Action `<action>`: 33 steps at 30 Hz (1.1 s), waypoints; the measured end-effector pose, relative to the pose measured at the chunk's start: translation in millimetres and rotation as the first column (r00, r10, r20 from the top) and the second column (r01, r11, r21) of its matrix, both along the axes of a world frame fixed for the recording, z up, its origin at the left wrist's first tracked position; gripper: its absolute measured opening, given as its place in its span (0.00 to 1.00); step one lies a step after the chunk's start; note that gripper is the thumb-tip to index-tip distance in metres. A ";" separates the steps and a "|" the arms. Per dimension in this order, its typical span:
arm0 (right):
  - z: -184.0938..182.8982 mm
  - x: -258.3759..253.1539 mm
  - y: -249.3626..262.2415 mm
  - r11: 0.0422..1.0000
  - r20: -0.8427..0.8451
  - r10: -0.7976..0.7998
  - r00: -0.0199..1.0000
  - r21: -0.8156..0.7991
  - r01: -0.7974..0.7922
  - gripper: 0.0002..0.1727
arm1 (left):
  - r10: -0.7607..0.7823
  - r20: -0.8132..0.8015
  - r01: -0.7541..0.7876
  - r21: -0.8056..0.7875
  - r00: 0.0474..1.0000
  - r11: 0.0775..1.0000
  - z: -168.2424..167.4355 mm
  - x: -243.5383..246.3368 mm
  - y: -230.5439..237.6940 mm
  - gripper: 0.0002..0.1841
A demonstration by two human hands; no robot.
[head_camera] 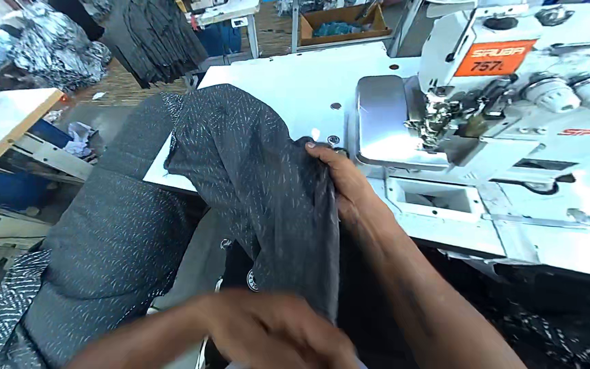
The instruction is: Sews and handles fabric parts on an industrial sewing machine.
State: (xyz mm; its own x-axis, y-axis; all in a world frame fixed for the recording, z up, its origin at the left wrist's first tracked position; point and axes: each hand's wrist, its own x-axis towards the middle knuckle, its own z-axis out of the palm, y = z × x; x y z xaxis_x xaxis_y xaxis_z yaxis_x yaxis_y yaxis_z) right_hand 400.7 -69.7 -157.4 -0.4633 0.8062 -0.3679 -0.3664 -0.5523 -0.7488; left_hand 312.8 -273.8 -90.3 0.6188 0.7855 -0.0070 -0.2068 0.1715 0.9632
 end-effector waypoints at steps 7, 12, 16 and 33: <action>-27.6 30.0 -84.6 0.205 0.478 0.262 0.839 0.821 -0.532 0.13 | 0.946 -0.273 -0.684 0.657 0.175 0.317 -6.0 -190.4 115.7 0.21; -71.7 17.9 -105.5 -0.008 0.666 0.311 0.678 0.715 -0.699 0.27 | 0.633 -0.769 -0.433 0.602 -0.088 0.671 -44.0 -228.2 193.6 0.49; -66.5 24.1 -105.3 0.146 0.506 0.449 0.737 0.772 -0.619 0.30 | 0.383 -0.892 -0.187 0.429 -0.238 0.884 -69.7 -193.0 229.2 0.48; -105.9 99.9 -119.8 0.323 0.630 0.462 0.624 0.536 -0.780 0.17 | 0.465 -0.760 -0.430 0.644 -0.454 0.633 -68.5 -316.6 126.8 0.35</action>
State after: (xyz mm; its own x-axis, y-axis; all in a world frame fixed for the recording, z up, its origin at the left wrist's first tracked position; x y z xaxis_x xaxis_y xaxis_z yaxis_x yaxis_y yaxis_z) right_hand 500.6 -189.5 -263.3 -0.9343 0.3503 -0.0663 0.1690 0.2713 -0.9475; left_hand -3.8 -147.0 -158.8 -0.6242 0.7804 0.0364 0.7718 0.6087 0.1839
